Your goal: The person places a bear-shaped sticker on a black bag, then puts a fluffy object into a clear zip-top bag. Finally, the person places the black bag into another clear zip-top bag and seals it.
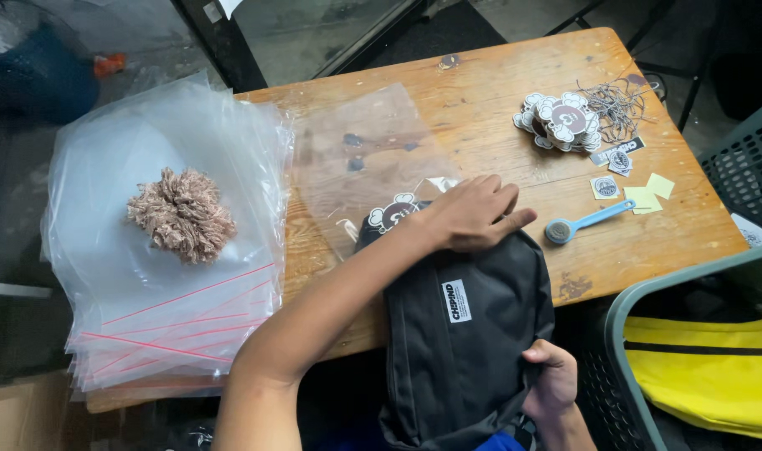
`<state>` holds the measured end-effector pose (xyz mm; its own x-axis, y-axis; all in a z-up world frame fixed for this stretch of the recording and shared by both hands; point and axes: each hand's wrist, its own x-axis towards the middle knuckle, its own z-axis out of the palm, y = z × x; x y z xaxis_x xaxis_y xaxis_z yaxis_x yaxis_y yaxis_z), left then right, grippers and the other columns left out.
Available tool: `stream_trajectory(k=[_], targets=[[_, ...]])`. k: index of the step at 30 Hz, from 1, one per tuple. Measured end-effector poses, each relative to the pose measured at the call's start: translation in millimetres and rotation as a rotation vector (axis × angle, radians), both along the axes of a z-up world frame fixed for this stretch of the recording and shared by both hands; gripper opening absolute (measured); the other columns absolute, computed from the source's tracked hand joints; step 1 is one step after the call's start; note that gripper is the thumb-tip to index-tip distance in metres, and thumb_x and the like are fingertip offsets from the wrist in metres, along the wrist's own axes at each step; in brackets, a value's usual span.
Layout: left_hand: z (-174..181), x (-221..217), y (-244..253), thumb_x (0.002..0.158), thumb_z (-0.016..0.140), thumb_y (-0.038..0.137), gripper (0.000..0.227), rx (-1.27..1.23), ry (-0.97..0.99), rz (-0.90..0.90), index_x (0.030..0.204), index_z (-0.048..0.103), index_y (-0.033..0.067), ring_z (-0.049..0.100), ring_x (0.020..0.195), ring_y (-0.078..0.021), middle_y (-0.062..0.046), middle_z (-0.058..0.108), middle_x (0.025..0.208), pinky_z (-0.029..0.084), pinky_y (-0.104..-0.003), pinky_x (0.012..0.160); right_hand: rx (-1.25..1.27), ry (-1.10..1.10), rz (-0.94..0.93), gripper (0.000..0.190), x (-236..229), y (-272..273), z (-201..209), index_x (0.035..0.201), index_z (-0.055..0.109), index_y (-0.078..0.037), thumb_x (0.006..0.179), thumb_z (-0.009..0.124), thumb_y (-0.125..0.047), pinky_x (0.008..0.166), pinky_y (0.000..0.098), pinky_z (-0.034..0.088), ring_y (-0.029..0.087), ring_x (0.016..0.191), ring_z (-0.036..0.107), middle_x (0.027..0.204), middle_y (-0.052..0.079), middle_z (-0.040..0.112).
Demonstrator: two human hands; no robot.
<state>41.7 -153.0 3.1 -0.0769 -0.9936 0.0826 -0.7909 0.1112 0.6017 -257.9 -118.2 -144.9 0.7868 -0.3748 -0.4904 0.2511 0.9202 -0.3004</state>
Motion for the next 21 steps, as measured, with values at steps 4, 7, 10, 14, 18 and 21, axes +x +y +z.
stream_trajectory(k=[4, 7, 10, 14, 18, 21], targets=[[8, 5, -2, 0.095, 0.024, 0.062, 0.064, -0.036, 0.016, -0.089, 0.098, 0.055, 0.006, 0.06, 0.096, -0.0365, -0.021, 0.06, 0.1, 0.043, -0.047, 0.085, -0.038, 0.067, -0.077, 0.052, -8, 2, 2, 0.117, 0.063, 0.013, 0.072, 0.052, -0.012, 0.087, 0.0523, 0.055, 0.043, 0.098, 0.069, 0.113, 0.028, 0.07], [19, 14, -2, 0.095, 0.024, 0.062, 0.069, 0.061, -0.088, -0.1, 0.104, 0.06, 0.0034, 0.059, 0.106, -0.0378, -0.022, 0.064, 0.108, 0.045, -0.052, 0.086, -0.09, 0.096, -0.121, 0.048, -21, -4, -8, 0.113, 0.065, 0.012, 0.075, 0.051, -0.014, 0.086, 0.0499, 0.055, 0.041, 0.095, 0.07, 0.108, 0.027, 0.072], [-5, 20, -13, 0.097, 0.025, 0.062, 0.069, -0.035, -0.317, -0.107, 0.099, 0.066, 0.0065, 0.061, 0.101, -0.0392, -0.02, 0.069, 0.1, 0.047, -0.055, 0.08, -0.136, 0.168, -0.181, 0.044, -15, -2, 12, 0.113, 0.067, 0.008, 0.081, 0.051, -0.017, 0.086, 0.0486, 0.054, 0.038, 0.095, 0.07, 0.107, 0.024, 0.072], [6, 15, -7, 0.096, 0.017, 0.062, 0.068, 0.076, -0.208, -0.146, 0.106, 0.057, 0.0077, 0.063, 0.094, -0.045, -0.025, 0.066, 0.1, 0.044, -0.056, 0.083, -0.096, 0.331, -0.217, 0.039, 1, -2, 39, 0.115, 0.066, 0.001, 0.097, 0.049, -0.028, 0.098, 0.053, 0.05, 0.037, 0.109, 0.065, 0.114, 0.02, 0.069], [8, 0, -9, 0.095, 0.016, 0.062, 0.063, 0.159, -0.048, -0.15, 0.098, 0.048, 0.0084, 0.064, 0.094, -0.0436, -0.022, 0.069, 0.104, 0.044, -0.053, 0.081, -0.049, 0.404, -0.169, 0.047, 29, 10, 83, 0.128, 0.059, -0.001, 0.101, 0.042, -0.035, 0.108, 0.0537, 0.042, 0.037, 0.119, 0.058, 0.126, 0.02, 0.062], [13, -10, -7, 0.092, 0.015, 0.064, 0.064, 0.135, 0.068, -0.152, 0.096, 0.047, 0.0094, 0.065, 0.093, -0.039, -0.021, 0.068, 0.098, 0.043, -0.05, 0.08, -0.054, 0.368, -0.165, 0.047, 27, 14, 68, 0.127, 0.058, 0.003, 0.101, 0.041, -0.032, 0.108, 0.054, 0.043, 0.039, 0.12, 0.058, 0.127, 0.023, 0.061]])
